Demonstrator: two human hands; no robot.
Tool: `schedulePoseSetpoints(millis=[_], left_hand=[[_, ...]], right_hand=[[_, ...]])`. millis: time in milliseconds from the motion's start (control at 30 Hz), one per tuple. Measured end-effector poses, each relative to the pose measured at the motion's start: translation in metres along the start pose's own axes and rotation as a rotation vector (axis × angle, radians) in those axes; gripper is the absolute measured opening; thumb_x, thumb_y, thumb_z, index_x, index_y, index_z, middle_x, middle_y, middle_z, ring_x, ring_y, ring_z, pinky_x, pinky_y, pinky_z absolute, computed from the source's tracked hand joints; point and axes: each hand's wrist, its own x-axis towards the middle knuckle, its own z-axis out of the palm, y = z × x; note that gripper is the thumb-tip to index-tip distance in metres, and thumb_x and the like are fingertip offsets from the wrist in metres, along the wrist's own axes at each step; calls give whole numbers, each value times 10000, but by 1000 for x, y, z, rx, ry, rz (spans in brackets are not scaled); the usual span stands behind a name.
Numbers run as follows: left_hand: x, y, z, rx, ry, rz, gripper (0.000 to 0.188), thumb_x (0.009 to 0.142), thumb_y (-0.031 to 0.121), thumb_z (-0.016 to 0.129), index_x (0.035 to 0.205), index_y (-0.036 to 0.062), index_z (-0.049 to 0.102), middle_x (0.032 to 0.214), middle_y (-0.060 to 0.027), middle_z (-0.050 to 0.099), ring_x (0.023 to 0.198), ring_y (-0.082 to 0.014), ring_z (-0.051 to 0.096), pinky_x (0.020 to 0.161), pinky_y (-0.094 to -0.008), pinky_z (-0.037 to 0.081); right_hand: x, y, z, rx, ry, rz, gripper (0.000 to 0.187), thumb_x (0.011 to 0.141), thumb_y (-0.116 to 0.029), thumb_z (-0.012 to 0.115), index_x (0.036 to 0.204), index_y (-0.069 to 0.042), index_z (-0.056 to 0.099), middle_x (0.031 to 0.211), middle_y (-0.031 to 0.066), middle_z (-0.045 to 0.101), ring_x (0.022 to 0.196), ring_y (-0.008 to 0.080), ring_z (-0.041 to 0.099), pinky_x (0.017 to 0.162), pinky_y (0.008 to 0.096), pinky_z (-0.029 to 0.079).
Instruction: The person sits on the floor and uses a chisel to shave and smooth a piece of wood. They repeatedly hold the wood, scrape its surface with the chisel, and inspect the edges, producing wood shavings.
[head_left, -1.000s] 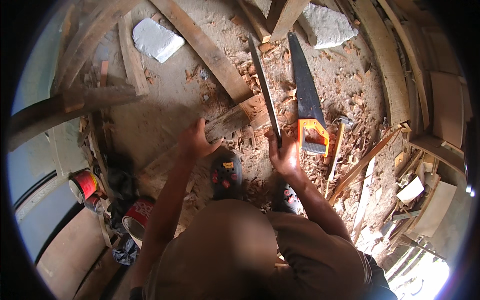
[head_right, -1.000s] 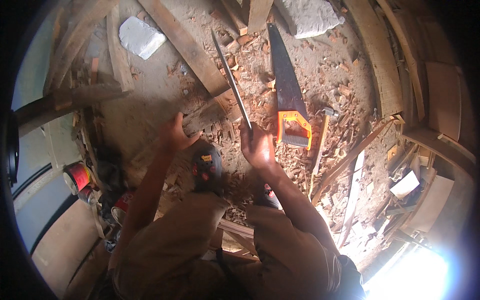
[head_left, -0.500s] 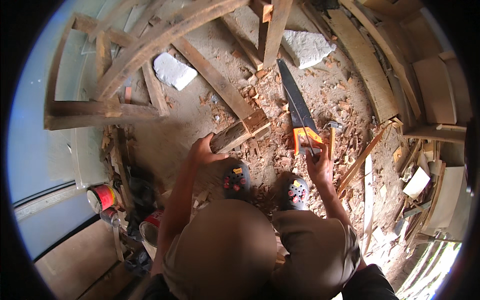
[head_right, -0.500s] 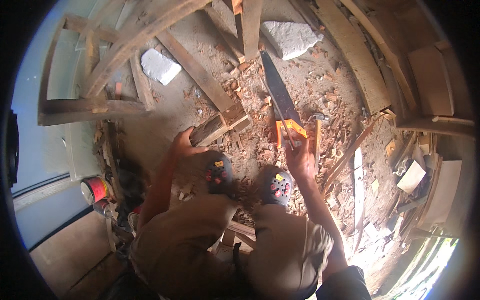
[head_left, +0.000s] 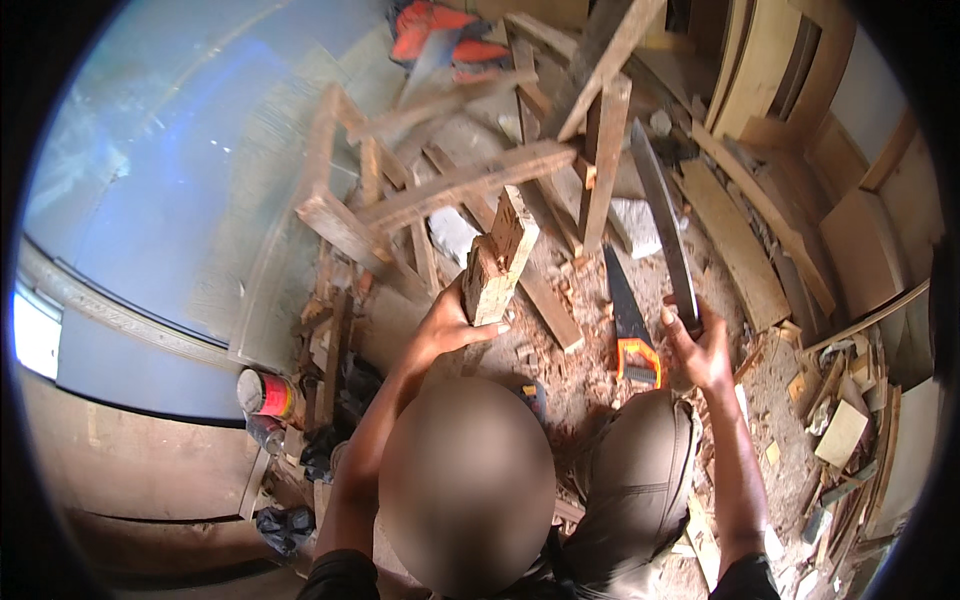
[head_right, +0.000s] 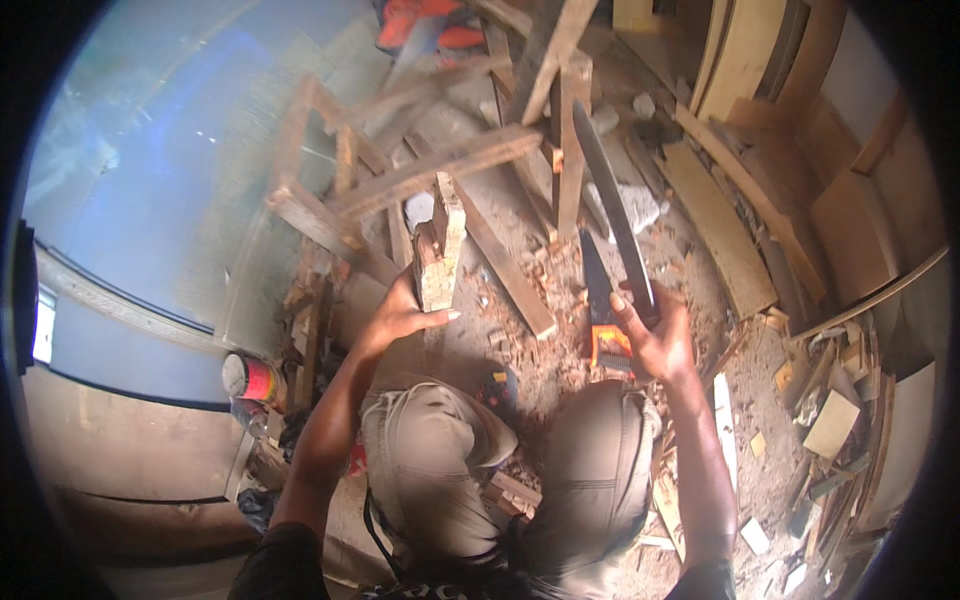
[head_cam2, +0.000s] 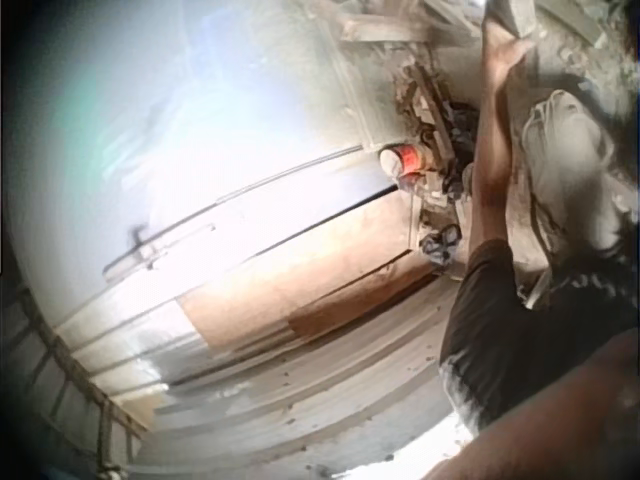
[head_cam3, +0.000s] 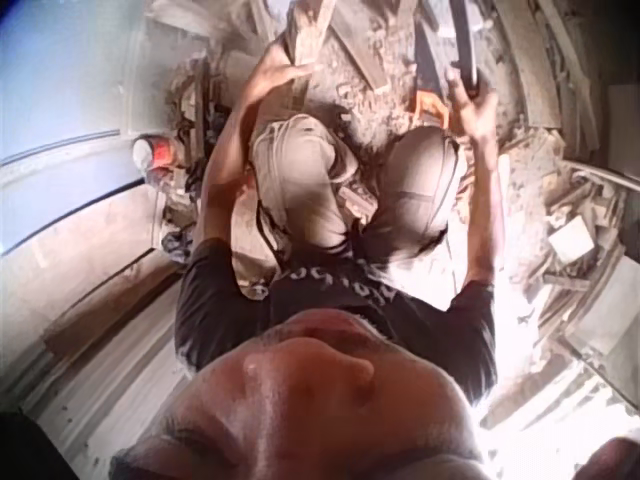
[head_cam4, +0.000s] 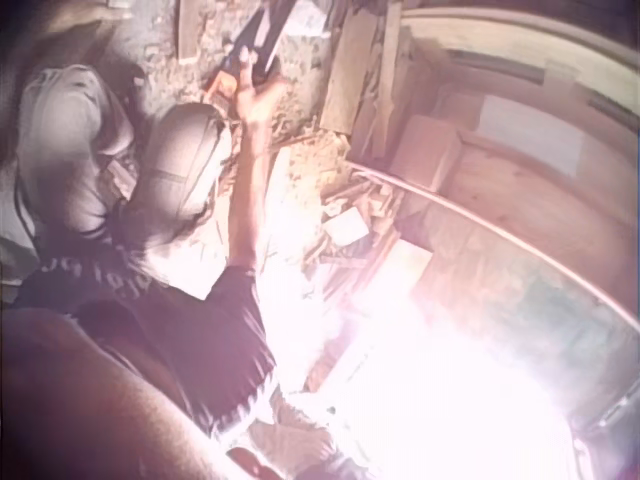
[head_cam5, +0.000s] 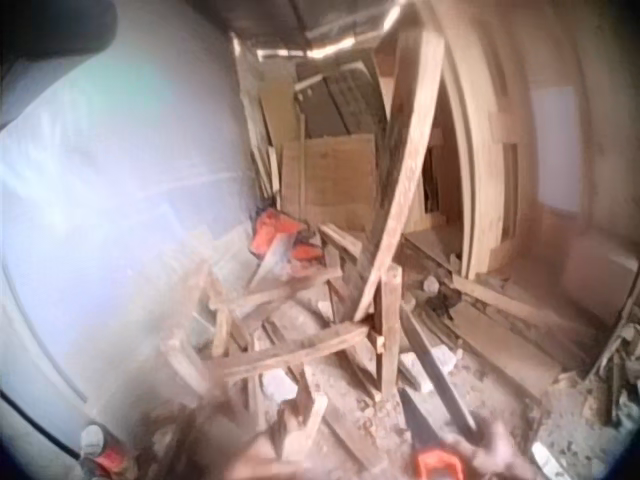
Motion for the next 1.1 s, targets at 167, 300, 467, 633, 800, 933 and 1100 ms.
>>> schedulePoseSetpoints(millis=[167, 300, 467, 633, 800, 933, 1100], left_hand=[[17, 81, -20, 97, -23, 64, 963, 664, 257, 919, 1422, -41, 405, 1400, -193, 539, 1305, -281, 514, 1117, -393, 386], [8, 138, -1, 347, 122, 108, 1082, 654, 353, 932, 1464, -22, 321, 1409, -243, 513, 1345, -344, 483, 1125, -426, 386], [-16, 169, 26, 282, 240, 325, 930, 731, 322, 903, 1427, -7, 381, 1315, -179, 577, 1221, -305, 571, 1051, -412, 456], [-27, 195, 28, -77, 164, 223, 480, 816, 134, 840, 1197, -7, 586, 1077, -62, 662, 987, -134, 632, 864, -307, 548], [-43, 158, 55, 23, 290, 296, 459, 791, 161, 861, 1138, -8, 613, 1016, -91, 708, 873, -144, 680, 800, -319, 566], [-40, 143, 51, 96, 453, 278, 412, 782, 128, 856, 1087, -3, 612, 1007, -99, 718, 881, -138, 686, 769, -307, 559], [-35, 125, 44, 77, 647, 143, 408, 718, 136, 881, 959, 19, 573, 934, -101, 707, 823, -166, 677, 756, -335, 542]], right_hand=[[-13, -134, 17, 27, 61, -330, 644, 802, -330, 861, 1265, 20, 581, 988, 115, 701, 822, 127, 682, 736, 299, 567], [-26, -186, 59, 175, 79, -610, 700, 785, -277, 881, 1287, 64, 532, 1128, 166, 680, 955, 199, 697, 855, 329, 585], [-30, -205, 75, 428, -5, -562, 414, 889, -142, 784, 1182, 71, 584, 998, 114, 722, 928, 134, 683, 789, 279, 576], [-27, -192, 80, 376, -140, -482, 312, 888, -117, 783, 1115, 44, 641, 947, 57, 716, 811, 76, 654, 699, 247, 563], [-13, -147, 87, 227, -221, -392, 338, 882, -250, 804, 1054, 15, 685, 811, 3, 690, 704, 20, 577, 560, 209, 446], [-24, -130, 97, 257, 88, -312, 370, 875, -345, 804, 998, -15, 693, 715, -23, 640, 612, 27, 524, 522, 217, 413], [-49, -111, 107, 337, 147, -108, 458, 880, -353, 797, 1102, 15, 640, 715, 45, 654, 581, 55, 554, 519, 239, 447]])
